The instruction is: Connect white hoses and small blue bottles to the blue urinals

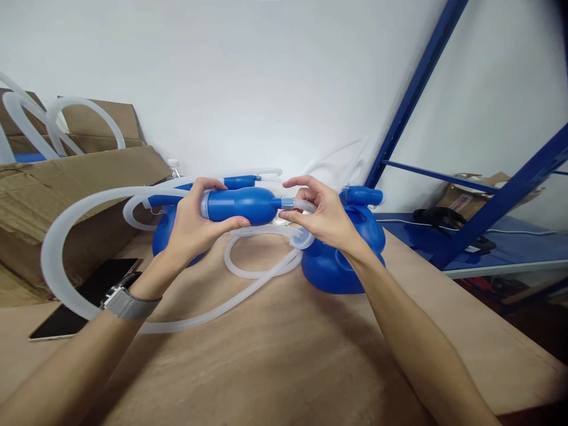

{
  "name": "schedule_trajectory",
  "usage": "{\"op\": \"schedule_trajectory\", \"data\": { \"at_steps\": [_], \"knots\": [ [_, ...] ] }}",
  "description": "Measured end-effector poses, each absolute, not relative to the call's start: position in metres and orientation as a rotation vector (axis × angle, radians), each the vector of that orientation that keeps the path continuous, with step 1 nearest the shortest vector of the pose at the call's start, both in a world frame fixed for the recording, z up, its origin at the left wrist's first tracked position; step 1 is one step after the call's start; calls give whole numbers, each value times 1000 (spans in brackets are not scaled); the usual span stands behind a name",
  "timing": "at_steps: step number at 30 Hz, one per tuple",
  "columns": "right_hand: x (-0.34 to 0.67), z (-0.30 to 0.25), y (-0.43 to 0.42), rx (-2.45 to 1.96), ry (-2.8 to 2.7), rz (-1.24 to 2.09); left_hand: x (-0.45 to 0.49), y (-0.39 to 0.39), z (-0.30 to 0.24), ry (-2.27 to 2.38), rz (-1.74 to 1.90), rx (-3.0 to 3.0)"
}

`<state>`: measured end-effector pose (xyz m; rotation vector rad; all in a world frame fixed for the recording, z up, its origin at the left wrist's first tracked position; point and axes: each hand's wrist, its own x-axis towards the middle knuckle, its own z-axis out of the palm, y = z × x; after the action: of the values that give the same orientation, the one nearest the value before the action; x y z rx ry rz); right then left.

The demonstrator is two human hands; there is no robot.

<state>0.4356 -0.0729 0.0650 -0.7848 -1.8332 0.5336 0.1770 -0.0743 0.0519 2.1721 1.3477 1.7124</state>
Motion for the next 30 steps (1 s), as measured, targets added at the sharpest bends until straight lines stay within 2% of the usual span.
{"op": "schedule_trajectory", "data": {
  "at_steps": [12, 21, 30],
  "knots": [
    [440, 77, -78, -803, -1952, 667, 173, -77, 59, 1308, 1666, 2276],
    [441, 74, -81, -883, -2022, 357, 171, -72, 55, 1279, 1555, 2253],
    [445, 73, -76, -879, -2109, 415, 171, -72, 55, 1298, 1528, 2317]
  ]
}}
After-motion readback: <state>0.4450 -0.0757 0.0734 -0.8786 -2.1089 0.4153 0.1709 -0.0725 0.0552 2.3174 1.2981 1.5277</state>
